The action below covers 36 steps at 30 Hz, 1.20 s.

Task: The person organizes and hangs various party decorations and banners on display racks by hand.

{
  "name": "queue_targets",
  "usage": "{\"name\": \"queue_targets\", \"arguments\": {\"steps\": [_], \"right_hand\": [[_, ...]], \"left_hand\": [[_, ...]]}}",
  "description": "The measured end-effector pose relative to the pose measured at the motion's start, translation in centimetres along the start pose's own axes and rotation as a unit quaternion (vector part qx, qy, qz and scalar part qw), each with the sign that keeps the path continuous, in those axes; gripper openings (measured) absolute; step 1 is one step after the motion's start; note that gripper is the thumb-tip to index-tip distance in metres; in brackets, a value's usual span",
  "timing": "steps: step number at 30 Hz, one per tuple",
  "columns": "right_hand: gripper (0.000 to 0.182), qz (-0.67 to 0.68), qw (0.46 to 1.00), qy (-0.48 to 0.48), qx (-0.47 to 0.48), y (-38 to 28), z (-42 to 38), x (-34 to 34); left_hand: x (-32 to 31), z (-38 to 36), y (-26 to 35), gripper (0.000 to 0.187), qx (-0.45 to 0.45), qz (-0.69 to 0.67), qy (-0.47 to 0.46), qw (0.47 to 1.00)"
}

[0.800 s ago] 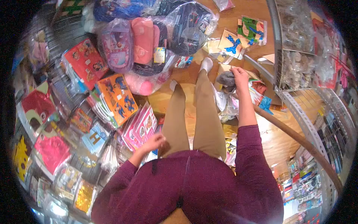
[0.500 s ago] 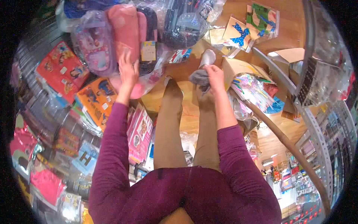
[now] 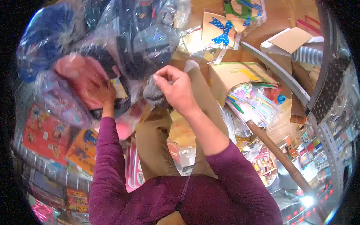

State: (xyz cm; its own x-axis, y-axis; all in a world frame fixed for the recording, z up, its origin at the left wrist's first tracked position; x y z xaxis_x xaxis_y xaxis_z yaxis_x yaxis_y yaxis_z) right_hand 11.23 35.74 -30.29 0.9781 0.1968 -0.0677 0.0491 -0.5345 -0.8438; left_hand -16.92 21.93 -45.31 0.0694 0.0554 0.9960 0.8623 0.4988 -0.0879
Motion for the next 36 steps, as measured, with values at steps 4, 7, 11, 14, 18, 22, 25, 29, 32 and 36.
{"name": "queue_targets", "arguments": {"steps": [4, 7, 11, 14, 18, 22, 25, 29, 32, 36], "right_hand": [[0.008, 0.045, 0.999, -0.013, 0.018, -3.7, 0.6, 1.0], [0.006, 0.066, 0.996, 0.024, 0.064, -5.6, 0.7, 2.3], [0.025, 0.027, 0.981, 0.135, 0.134, -7.7, -0.6, 5.5], [0.037, 0.112, 0.942, 0.241, 0.205, -7.1, -2.9, 7.4], [0.042, 0.332, 0.893, -0.007, 0.303, -6.3, -5.9, 9.5], [0.04, 0.317, 0.902, -0.033, 0.291, -6.6, -8.6, 10.8], [0.042, -0.141, 0.868, 0.297, 0.373, -6.6, -9.1, 8.0], [0.033, 0.441, 0.844, -0.16, 0.262, -6.3, -7.7, 9.8], [0.032, 0.424, 0.843, -0.167, 0.286, -6.6, -8.0, 8.7], [0.032, 0.44, 0.836, -0.096, 0.312, -6.6, -7.6, 8.1]], "left_hand": [[-0.5, 0.4, 0.4, 0.072, -0.033, -0.024, 0.062, 0.997], [-1.3, 0.4, 0.1, 0.07, -0.044, -0.018, 0.076, 0.996], [-1.5, 0.0, -0.1, 0.069, -0.031, -0.033, 0.084, 0.995], [-2.2, -0.1, -0.6, 0.068, -0.036, -0.033, 0.091, 0.995], [-2.1, 0.0, -0.3, 0.068, -0.028, -0.059, 0.097, 0.993], [-0.7, 0.4, -0.4, 0.065, -0.042, -0.079, 0.118, 0.989], [2.1, 0.1, -0.8, 0.057, -0.019, -0.083, 0.088, 0.993], [8.7, 0.3, -1.9, 0.034, -0.047, -0.33, 0.056, 0.941], [14.3, -0.1, 1.0, 0.025, -0.111, -0.326, 0.018, 0.939], [13.2, -0.9, 5.4, 0.042, -0.186, -0.162, -0.206, 0.947]]}}
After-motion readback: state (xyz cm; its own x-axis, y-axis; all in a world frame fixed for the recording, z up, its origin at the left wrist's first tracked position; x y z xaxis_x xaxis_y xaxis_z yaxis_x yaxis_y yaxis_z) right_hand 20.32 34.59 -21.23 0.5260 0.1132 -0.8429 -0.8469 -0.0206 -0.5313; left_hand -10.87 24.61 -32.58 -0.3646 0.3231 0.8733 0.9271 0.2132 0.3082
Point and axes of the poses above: each hand's wrist, its own z-axis towards the middle knuckle, its own x-axis out of the back of the hand, y = z × x, the point moved 1 cm from there along z, towards the middle knuckle, and after that the axes turned 10 degrees about x, right-handed, at the moved point
